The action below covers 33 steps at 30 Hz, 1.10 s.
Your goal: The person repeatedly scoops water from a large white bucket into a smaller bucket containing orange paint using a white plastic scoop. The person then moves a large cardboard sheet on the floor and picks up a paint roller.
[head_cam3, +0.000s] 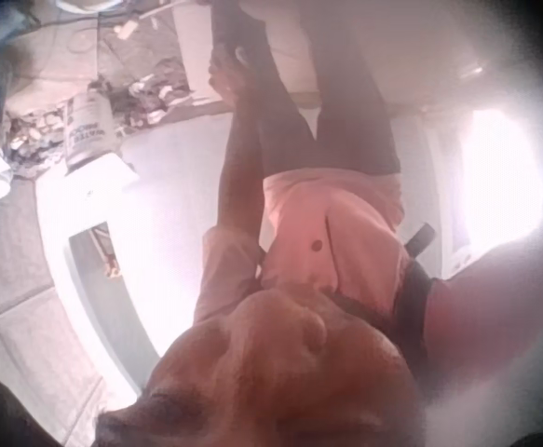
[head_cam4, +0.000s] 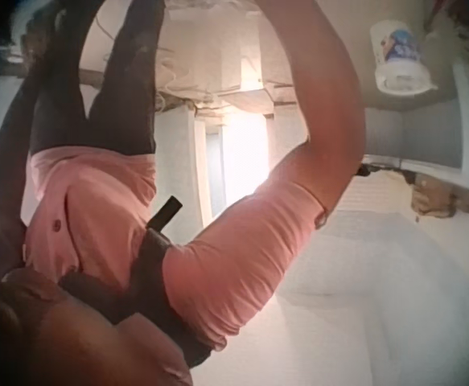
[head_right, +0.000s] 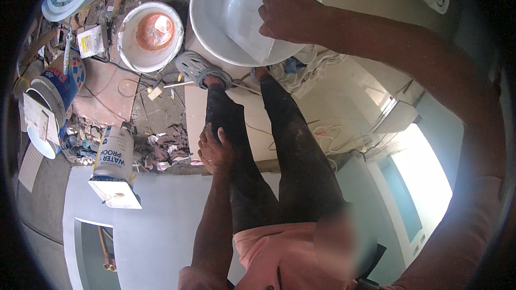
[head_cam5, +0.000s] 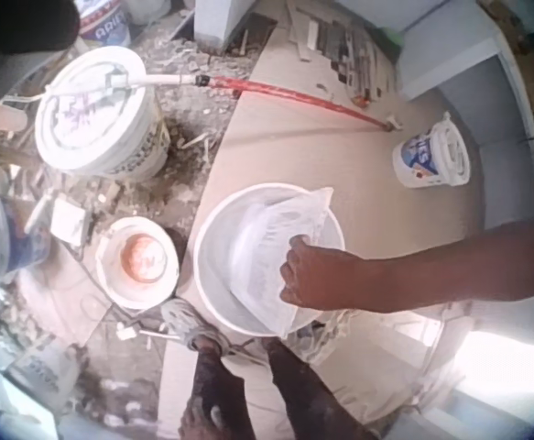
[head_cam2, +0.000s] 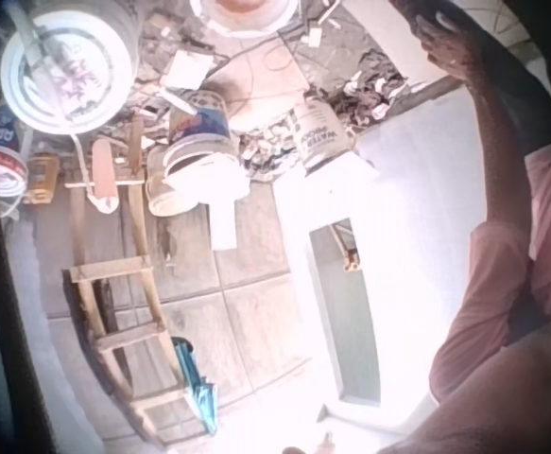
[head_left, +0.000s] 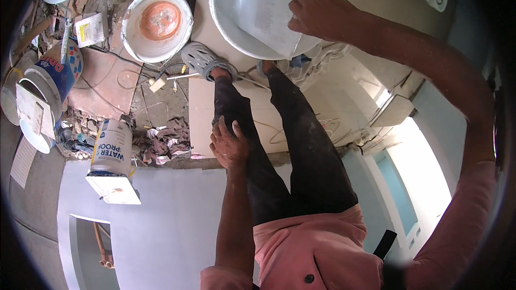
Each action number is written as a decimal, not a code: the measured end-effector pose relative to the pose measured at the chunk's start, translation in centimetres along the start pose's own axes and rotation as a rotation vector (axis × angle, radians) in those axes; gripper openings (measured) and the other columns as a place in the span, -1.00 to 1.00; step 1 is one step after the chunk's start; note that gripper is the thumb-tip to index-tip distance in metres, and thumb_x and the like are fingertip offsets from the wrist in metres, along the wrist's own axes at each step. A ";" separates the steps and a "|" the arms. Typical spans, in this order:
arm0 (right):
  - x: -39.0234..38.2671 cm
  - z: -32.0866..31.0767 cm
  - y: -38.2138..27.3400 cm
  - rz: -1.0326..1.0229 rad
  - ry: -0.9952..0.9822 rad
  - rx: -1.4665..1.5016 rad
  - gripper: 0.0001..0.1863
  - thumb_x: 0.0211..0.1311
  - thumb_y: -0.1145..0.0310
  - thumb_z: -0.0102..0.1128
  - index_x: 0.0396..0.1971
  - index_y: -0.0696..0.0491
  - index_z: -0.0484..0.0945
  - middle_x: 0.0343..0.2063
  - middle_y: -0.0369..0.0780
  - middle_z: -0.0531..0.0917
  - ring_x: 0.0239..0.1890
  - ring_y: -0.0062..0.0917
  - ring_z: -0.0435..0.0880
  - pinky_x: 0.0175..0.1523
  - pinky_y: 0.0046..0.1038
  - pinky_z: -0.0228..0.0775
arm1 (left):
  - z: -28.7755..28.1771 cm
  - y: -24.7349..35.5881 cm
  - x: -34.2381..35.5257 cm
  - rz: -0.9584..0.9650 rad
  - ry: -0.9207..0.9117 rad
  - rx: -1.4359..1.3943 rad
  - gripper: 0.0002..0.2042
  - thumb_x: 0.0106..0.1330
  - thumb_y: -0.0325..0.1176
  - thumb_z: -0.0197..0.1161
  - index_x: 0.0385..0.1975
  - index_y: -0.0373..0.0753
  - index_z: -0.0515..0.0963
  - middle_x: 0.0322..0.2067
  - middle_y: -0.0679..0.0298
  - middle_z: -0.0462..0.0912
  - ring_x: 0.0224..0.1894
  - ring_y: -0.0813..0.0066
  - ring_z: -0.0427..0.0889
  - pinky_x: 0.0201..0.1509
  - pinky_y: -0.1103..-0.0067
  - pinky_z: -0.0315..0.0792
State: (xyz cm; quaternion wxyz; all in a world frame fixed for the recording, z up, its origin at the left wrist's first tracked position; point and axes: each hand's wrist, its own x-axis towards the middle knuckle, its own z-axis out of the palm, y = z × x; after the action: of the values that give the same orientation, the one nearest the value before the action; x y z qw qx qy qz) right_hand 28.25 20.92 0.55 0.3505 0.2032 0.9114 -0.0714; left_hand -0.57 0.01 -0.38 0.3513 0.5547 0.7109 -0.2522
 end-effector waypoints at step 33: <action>4.7 1.6 -10.8 1.682 1.008 3.366 -0.77 0.16 0.44 -0.13 -0.19 0.19 0.25 -0.28 -0.08 0.45 -0.24 -0.39 0.54 -0.16 -0.40 0.36 | -0.1 0.4 -0.2 0.014 -0.006 0.029 -0.58 0.22 -0.07 -0.12 0.00 -0.17 0.27 -0.06 0.16 0.35 -0.03 0.23 0.32 -0.02 0.34 0.20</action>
State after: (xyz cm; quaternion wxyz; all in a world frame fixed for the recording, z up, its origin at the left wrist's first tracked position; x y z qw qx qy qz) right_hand 21.54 12.21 -3.86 0.4830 -0.5898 0.3902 0.5163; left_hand -0.14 0.05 -0.16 0.3473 0.5639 0.7021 -0.2616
